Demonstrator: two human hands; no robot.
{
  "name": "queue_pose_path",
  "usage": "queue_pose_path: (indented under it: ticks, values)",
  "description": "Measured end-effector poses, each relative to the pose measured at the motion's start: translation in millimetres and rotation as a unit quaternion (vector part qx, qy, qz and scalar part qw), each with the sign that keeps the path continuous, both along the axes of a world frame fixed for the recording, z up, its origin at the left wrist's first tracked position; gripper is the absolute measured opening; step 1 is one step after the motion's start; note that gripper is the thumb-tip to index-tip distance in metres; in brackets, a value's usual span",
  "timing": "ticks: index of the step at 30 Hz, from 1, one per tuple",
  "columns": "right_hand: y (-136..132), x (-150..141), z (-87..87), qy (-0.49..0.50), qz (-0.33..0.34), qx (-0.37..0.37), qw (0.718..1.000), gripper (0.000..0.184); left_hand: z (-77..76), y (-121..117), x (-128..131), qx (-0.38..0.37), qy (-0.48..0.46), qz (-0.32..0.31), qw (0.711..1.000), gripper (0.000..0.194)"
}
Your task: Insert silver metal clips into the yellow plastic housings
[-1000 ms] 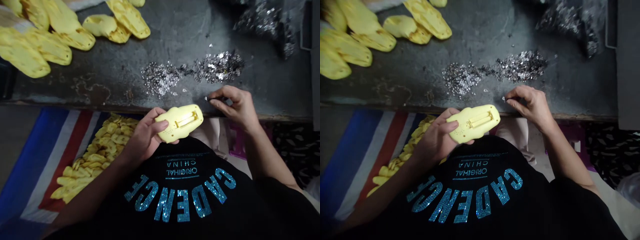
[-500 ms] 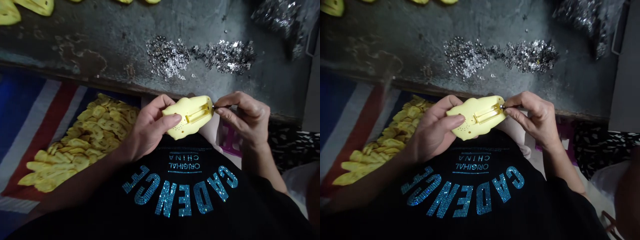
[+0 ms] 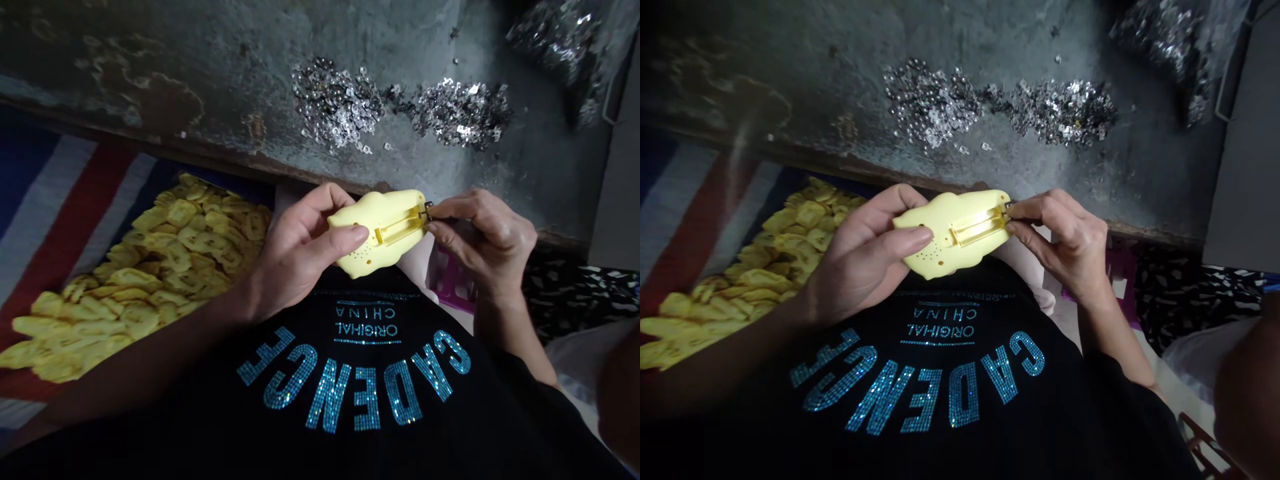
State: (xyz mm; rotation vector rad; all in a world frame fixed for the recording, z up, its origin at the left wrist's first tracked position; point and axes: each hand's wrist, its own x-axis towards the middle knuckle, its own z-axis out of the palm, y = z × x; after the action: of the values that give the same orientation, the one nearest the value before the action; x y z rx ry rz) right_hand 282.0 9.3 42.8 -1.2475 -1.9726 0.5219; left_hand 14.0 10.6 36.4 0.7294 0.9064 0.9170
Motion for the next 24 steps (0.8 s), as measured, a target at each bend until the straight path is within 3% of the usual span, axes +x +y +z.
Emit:
queue_pose_path:
  ticks: [4, 15, 24]
  values:
    - [-4, 0, 0.8, -0.010, 0.001, 0.003, 1.000, 0.016, -0.3, 0, 1, -0.003, 0.000, 0.001, 1.000, 0.031]
    - [-16, -4, 6.1, -0.147, -0.001, 0.050, 0.988, 0.029, -4.1, -8, -1, 0.020, 0.000, -0.003, 1.000, 0.026]
    - [-17, -4, -0.6, -0.080, -0.012, 0.103, 0.991, 0.035, 4.1, -4, 6, -0.047, -0.017, 0.010, 0.999, 0.029]
